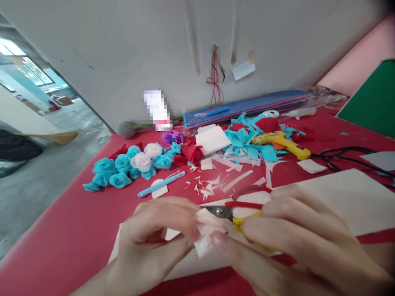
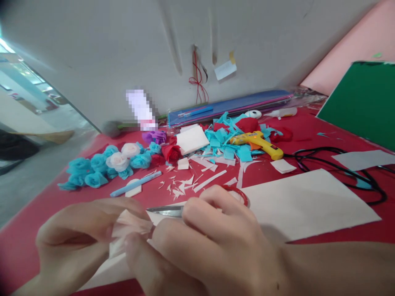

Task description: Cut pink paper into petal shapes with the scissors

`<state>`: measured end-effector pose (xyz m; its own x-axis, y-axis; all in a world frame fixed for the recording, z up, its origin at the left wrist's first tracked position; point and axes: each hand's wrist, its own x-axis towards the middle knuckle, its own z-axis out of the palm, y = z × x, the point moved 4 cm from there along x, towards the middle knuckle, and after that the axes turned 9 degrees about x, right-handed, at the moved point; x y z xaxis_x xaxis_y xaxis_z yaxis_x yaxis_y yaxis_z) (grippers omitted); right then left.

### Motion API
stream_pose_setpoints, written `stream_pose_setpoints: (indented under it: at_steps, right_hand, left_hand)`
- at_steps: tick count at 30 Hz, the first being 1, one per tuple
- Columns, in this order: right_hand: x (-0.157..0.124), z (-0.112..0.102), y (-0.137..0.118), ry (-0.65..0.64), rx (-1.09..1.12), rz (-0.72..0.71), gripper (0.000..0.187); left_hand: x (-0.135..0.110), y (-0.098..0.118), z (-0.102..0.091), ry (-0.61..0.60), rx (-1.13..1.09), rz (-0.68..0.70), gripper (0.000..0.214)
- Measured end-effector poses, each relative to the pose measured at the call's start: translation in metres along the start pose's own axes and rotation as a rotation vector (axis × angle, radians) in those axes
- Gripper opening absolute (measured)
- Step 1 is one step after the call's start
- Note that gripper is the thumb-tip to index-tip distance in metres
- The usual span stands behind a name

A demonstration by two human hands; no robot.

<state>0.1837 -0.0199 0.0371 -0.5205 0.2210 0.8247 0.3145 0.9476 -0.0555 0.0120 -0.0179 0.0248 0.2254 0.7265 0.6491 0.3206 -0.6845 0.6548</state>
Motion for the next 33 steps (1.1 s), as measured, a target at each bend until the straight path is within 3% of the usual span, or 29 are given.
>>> stream_pose_setpoints:
  at_steps: [4,9,15,19,24,33]
  right_hand:
    - [0.002,0.002,0.001,-0.033,-0.035,-0.046,0.026]
    - [0.0,-0.001,0.002,-0.015,0.014,-0.051,0.029]
    - [0.003,-0.004,0.0,0.018,0.072,0.159,0.016]
    - [0.001,-0.001,0.001,0.079,0.105,0.272,0.03]
    - [-0.001,0.002,-0.001,0.048,0.065,0.074,0.034]
    - [-0.002,0.002,-0.002,0.035,0.046,0.074,0.023]
  left_hand:
    - [-0.005,-0.001,0.0,0.065,-0.036,-0.075,0.039]
    - [0.0,0.0,0.001,-0.002,0.017,-0.025,0.031]
    - [0.007,0.005,0.001,-0.086,0.055,0.05,0.017]
    - [0.006,0.003,0.002,-0.1,0.081,0.044,0.02]
    - [-0.002,-0.002,0.0,-0.029,0.048,-0.02,0.026]
    - [-0.009,-0.007,0.0,0.034,-0.035,-0.128,0.034]
